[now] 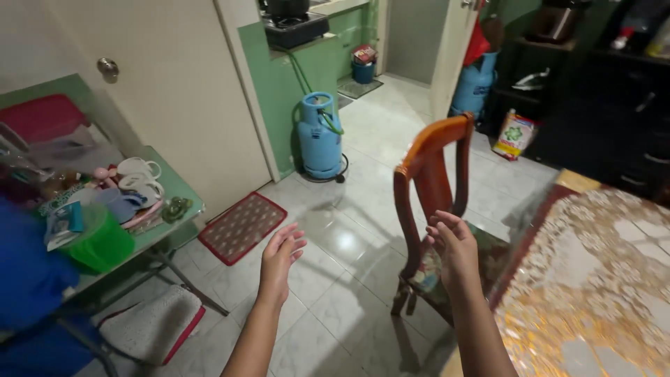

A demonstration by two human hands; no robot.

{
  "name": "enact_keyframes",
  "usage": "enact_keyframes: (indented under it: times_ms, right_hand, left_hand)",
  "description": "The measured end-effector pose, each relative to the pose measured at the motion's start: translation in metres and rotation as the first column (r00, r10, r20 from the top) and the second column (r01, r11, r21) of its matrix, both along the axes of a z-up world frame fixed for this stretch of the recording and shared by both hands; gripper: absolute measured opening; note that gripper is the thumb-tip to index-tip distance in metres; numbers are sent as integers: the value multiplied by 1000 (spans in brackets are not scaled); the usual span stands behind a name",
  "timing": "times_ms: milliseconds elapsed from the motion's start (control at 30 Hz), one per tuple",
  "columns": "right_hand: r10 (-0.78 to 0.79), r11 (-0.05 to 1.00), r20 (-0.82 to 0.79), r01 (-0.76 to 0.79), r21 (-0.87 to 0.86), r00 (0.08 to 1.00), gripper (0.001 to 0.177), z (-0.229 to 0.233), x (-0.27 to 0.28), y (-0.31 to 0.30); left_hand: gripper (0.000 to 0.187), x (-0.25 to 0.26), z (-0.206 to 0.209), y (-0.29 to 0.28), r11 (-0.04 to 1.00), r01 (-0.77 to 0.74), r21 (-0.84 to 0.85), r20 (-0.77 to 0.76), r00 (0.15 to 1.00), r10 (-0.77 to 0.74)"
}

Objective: Setting a dining table with plates and cutlery.

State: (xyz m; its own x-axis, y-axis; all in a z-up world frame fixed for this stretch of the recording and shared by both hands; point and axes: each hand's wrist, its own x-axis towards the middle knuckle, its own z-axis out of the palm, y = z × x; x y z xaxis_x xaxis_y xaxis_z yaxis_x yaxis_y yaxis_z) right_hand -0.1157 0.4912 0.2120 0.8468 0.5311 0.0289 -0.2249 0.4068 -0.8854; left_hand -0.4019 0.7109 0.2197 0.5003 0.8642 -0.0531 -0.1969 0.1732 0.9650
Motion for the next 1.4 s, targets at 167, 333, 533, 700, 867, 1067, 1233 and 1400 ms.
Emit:
enact_keyframes:
  times_ms: [167, 333, 533, 700, 867, 1067, 1233, 1400]
  right_hand:
    - [20, 1000, 5, -20, -18, 1000, 27, 8, 21, 104]
    - [20, 1000, 57, -19, -21, 998, 26, -4, 78, 225]
    - [-19, 997, 87, 25, -67, 996, 27, 20, 184, 390]
    - [-48, 994, 84, 56, -96, 995, 27, 40, 276, 504]
    - [-56, 989, 83, 67, -129, 995, 27, 15, 396, 601]
    - [-62, 970, 108, 85, -226, 992, 28, -14, 556, 716]
    - [-91, 940, 88, 115, -320, 992, 30, -23, 673, 791]
    - [-99, 906, 14, 96, -412, 995, 32, -43, 825, 867]
  left_hand:
    - [35, 35, -19, 95, 1000, -11, -28, 29, 1000, 12]
    - [35, 111, -33, 198, 999, -10, -39, 39, 999, 11]
    - [35, 224, -22, 349, 999, 31, -28, 17, 999, -30]
    - [34, 318, -17, 474, 1000, -9, -6, 91, 996, 10]
    - [33, 430, -27, 597, 1000, -10, -17, 49, 999, 11]
    - [33, 604, -59, 742, 995, 93, 18, 63, 994, -94]
    - [34, 766, -62, 840, 983, 182, 7, 15, 983, -182]
    - [34, 934, -91, 926, 982, 180, -55, 19, 984, -179]
